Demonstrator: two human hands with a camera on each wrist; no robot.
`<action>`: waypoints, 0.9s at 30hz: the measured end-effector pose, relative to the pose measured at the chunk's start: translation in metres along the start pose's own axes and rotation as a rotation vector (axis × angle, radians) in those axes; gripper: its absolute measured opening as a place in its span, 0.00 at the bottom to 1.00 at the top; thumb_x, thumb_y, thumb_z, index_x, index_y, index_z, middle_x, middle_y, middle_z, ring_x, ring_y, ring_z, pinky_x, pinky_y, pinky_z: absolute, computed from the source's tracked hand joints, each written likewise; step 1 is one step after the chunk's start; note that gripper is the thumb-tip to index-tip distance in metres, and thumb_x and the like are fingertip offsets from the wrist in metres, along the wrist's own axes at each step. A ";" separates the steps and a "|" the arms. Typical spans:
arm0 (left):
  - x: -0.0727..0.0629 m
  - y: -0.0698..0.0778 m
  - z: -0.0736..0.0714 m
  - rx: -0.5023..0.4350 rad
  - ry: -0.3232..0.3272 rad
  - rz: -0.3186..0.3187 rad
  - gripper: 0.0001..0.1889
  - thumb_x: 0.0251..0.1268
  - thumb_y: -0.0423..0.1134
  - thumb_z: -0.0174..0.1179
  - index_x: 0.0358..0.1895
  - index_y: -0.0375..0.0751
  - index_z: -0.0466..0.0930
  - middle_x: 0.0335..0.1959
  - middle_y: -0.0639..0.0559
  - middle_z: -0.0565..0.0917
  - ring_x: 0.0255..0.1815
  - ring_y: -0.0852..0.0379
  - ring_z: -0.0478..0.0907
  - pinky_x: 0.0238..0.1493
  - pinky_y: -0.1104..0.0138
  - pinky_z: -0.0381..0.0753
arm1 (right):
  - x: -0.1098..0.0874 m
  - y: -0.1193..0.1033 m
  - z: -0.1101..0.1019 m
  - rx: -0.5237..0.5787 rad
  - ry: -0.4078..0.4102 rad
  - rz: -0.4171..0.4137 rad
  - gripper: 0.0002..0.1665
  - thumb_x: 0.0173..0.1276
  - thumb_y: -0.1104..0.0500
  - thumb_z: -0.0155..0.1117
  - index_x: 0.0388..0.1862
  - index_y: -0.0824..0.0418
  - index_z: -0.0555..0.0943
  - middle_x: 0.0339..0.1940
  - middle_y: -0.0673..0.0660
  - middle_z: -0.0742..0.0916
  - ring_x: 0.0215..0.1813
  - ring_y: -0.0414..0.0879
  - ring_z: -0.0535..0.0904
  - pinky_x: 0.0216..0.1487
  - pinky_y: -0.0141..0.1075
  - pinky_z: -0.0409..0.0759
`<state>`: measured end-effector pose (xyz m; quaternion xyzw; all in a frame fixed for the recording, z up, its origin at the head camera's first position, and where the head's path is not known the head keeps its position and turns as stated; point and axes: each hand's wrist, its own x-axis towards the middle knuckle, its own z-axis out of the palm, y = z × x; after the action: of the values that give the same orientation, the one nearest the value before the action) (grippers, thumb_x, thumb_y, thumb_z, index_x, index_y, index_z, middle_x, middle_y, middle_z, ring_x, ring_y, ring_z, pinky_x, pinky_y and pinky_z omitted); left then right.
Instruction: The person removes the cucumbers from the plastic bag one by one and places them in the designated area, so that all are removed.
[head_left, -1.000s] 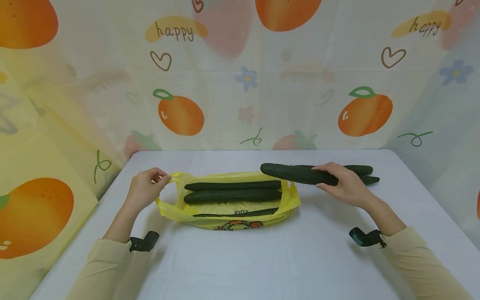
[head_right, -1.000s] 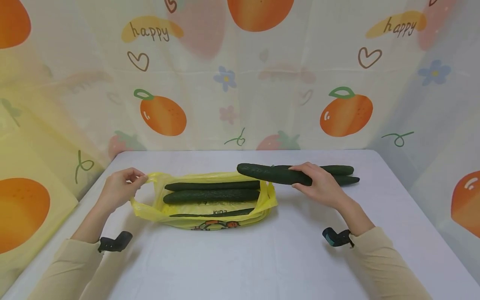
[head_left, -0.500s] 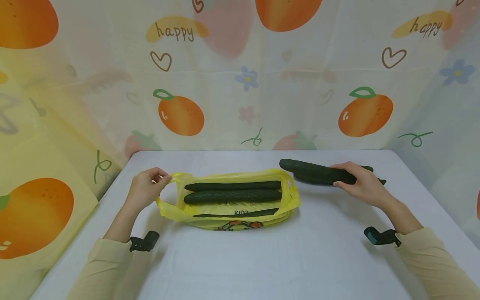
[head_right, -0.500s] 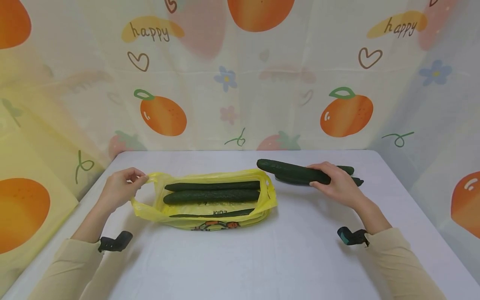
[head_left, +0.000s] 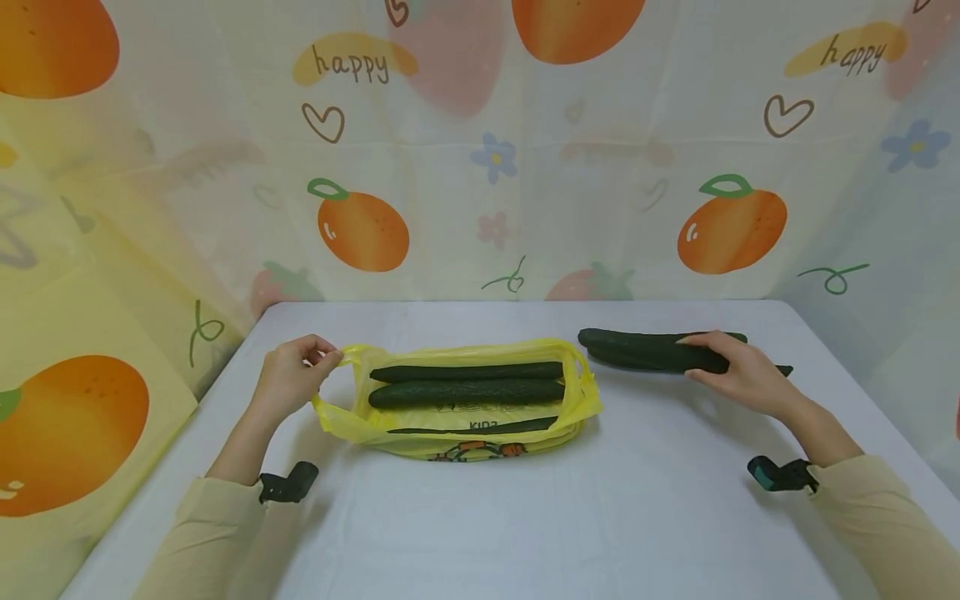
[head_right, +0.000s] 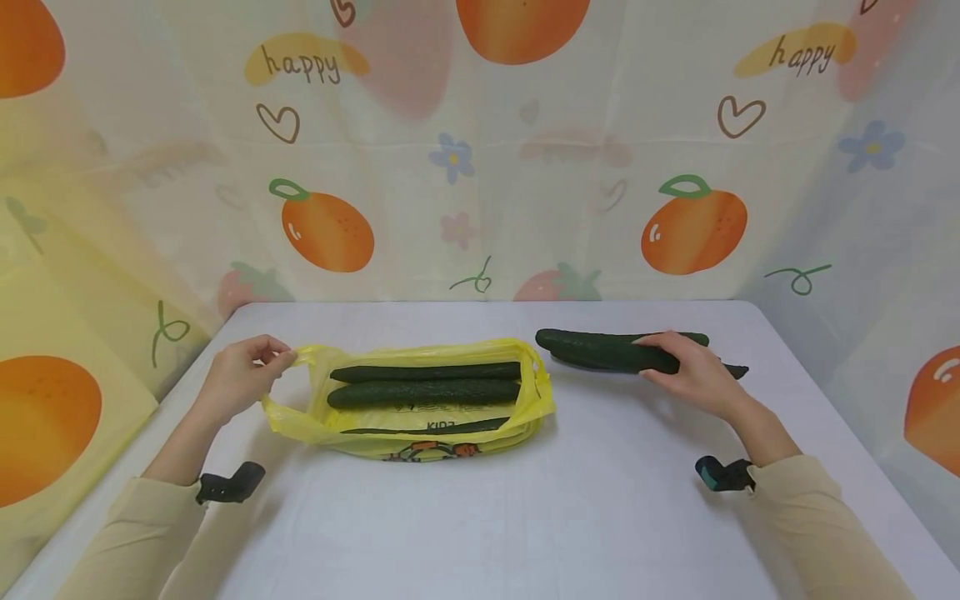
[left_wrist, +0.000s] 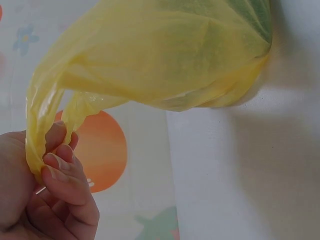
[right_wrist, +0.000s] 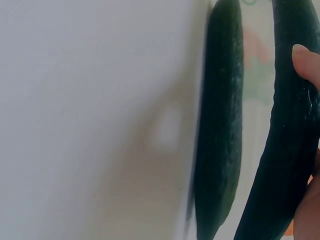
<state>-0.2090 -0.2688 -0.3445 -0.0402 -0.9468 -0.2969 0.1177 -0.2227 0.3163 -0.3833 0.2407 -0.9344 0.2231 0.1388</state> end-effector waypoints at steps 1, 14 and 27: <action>0.000 0.000 0.000 0.001 0.001 0.001 0.10 0.63 0.41 0.56 0.35 0.37 0.79 0.23 0.47 0.76 0.17 0.57 0.69 0.15 0.68 0.69 | -0.001 0.001 0.000 -0.002 -0.007 0.002 0.26 0.54 0.61 0.70 0.53 0.60 0.75 0.49 0.58 0.80 0.51 0.54 0.75 0.49 0.48 0.71; -0.001 -0.001 0.000 -0.001 0.004 0.004 0.10 0.63 0.42 0.56 0.35 0.37 0.79 0.23 0.47 0.76 0.17 0.56 0.68 0.15 0.68 0.69 | -0.009 0.013 0.006 0.009 -0.009 -0.049 0.25 0.51 0.61 0.72 0.50 0.59 0.77 0.46 0.56 0.82 0.48 0.51 0.74 0.49 0.19 0.64; 0.001 0.000 0.000 0.008 0.011 0.012 0.10 0.63 0.42 0.57 0.35 0.38 0.79 0.22 0.47 0.75 0.16 0.57 0.68 0.15 0.68 0.68 | -0.013 0.022 0.010 -0.019 -0.054 -0.049 0.24 0.51 0.60 0.72 0.49 0.59 0.78 0.43 0.54 0.82 0.47 0.50 0.76 0.46 0.27 0.68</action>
<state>-0.2099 -0.2688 -0.3441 -0.0438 -0.9470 -0.2927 0.1248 -0.2246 0.3331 -0.4045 0.2682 -0.9337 0.2039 0.1211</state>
